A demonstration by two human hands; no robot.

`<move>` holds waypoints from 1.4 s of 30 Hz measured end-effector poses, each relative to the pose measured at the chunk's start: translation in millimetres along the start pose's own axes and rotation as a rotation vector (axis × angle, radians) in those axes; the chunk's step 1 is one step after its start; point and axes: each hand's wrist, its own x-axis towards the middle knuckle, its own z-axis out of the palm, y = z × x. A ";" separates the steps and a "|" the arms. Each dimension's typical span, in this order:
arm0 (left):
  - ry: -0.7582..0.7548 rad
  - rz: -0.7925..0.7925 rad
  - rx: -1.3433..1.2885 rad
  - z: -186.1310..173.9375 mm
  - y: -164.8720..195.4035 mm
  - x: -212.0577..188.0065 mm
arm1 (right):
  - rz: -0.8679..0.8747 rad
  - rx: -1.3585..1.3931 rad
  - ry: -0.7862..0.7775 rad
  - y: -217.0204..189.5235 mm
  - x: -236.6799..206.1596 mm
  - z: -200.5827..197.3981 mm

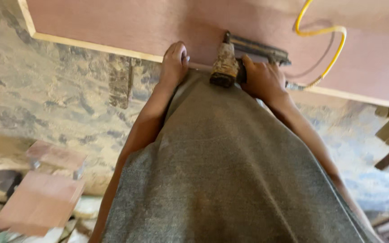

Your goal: The person uses a pneumatic nail gun to fasten a plywood panel to a wooden frame, holding the panel steady with the other hand. They then hammer nails along the panel edge, use a chisel on the wood, and continue nailing the panel at different positions.

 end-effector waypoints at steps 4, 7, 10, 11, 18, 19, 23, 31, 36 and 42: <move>0.151 -0.211 -0.194 -12.6 -48.8 -19.5 | 0.157 0.127 -0.056 -0.9 -18.4 -0.1; 0.510 -0.836 -0.692 -15.4 -67.2 -38.9 | 0.215 0.098 -0.015 -6.5 -35.7 -0.6; 0.231 -1.084 -1.260 2.3 -58.0 -42.8 | 0.305 0.088 -0.075 -13.3 -55.7 2.9; 0.192 -1.045 -1.270 14.0 -47.7 -40.4 | 0.291 0.079 -0.050 -15.6 -63.2 4.3; 0.416 -0.953 -1.190 55.5 -14.0 -16.5 | 0.289 0.067 0.036 -34.2 -76.0 42.4; 0.407 -0.942 -1.154 55.2 -14.8 -13.6 | 0.281 0.090 0.067 -34.5 -71.6 46.9; 0.511 -0.775 -1.145 59.7 -13.4 -13.3 | 0.356 0.169 0.004 -35.0 -61.3 57.3; 0.269 -0.997 -1.114 47.0 -17.4 -11.7 | 0.344 0.114 0.036 -43.2 -54.2 34.5; -0.126 -1.170 -1.205 18.9 1.4 -30.1 | 0.315 0.072 -0.011 -26.0 -43.5 2.1; -0.310 -0.834 -1.020 60.5 50.8 13.8 | 0.198 0.149 0.037 11.7 -16.9 -21.1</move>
